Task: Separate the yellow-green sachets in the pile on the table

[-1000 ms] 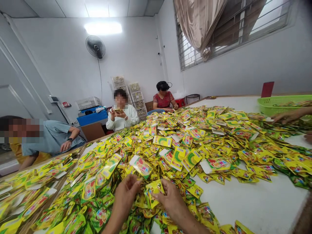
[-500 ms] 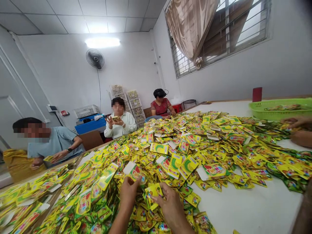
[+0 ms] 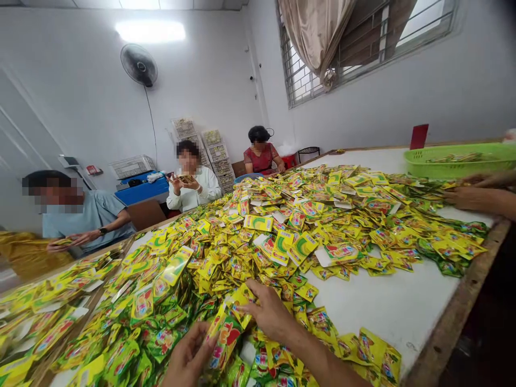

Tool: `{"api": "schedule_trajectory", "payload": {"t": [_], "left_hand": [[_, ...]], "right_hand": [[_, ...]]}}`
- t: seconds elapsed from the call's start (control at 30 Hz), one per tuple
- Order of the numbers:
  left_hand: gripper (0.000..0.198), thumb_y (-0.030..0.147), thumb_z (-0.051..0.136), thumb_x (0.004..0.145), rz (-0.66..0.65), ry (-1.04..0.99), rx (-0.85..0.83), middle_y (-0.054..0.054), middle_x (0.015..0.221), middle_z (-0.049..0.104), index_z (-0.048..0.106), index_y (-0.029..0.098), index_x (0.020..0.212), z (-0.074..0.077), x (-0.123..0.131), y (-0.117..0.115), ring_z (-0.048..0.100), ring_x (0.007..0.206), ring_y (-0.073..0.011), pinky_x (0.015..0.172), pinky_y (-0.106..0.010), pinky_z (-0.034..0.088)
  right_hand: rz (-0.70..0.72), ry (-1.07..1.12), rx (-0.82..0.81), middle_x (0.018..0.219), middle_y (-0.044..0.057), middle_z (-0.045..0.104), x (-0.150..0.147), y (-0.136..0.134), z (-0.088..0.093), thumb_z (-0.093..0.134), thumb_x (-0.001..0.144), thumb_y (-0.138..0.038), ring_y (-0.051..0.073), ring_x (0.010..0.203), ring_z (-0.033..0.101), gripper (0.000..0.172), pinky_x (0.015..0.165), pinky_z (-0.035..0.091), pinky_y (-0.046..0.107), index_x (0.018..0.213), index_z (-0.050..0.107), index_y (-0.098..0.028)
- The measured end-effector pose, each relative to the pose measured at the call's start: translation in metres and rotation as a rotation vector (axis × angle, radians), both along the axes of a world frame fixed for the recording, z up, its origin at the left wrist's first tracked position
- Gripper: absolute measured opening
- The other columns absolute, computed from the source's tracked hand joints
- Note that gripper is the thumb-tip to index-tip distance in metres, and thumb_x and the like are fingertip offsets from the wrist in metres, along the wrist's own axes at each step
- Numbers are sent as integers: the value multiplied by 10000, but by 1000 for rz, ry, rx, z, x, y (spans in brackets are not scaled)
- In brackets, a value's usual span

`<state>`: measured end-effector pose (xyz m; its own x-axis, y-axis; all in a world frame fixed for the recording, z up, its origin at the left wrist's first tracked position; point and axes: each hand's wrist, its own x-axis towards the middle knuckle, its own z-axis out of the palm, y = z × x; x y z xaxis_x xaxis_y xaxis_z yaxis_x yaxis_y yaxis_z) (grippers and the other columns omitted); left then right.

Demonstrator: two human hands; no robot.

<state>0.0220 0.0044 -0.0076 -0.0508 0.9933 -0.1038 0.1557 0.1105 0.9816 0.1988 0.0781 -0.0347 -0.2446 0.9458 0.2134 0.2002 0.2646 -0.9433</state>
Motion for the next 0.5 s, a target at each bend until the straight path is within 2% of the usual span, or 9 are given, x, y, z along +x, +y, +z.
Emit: {"api": "schedule_trajectory", "payload": {"t": [0.1,0.2,0.27,0.37,0.5], "left_hand": [[336,472,696,582,67,-117,-37,0,682,654,631,193,758,-9,-3,-5,594,679,-193,625,-269,474],[344,468,717,552,152,-155,-61,4,648,655,634,195,745,-11,-2,-8,589,619,-182,569,-253,470],[346,476,705,568,187,-158,-75,2,654,667,637,197,761,-10,-1,-9,579,570,-167,530,-243,460],[340,474,687,597,151,-169,-74,1,654,676,639,192,781,-9,0,-10,574,532,-159,555,-263,473],[330,458,672,626,80,-156,-47,-13,704,697,638,182,803,-11,0,-9,612,633,-184,621,-274,484]], "right_hand": [[14,-101,20,975,56,567,2,1,-6,581,703,-259,219,871,514,302,691,420,278,1001,560,-211],[54,-162,58,777,-2,522,4,3,1,577,694,-237,153,716,465,141,608,366,224,824,547,-192],[103,-183,65,642,-53,405,6,3,7,570,688,-214,104,606,369,98,535,293,189,684,476,-187],[155,-182,46,595,-72,291,6,2,11,569,677,-196,83,560,271,199,499,222,182,605,384,-186],[102,-155,72,596,-65,321,1,0,9,557,670,-169,91,573,295,165,516,227,188,605,406,-185]]}}
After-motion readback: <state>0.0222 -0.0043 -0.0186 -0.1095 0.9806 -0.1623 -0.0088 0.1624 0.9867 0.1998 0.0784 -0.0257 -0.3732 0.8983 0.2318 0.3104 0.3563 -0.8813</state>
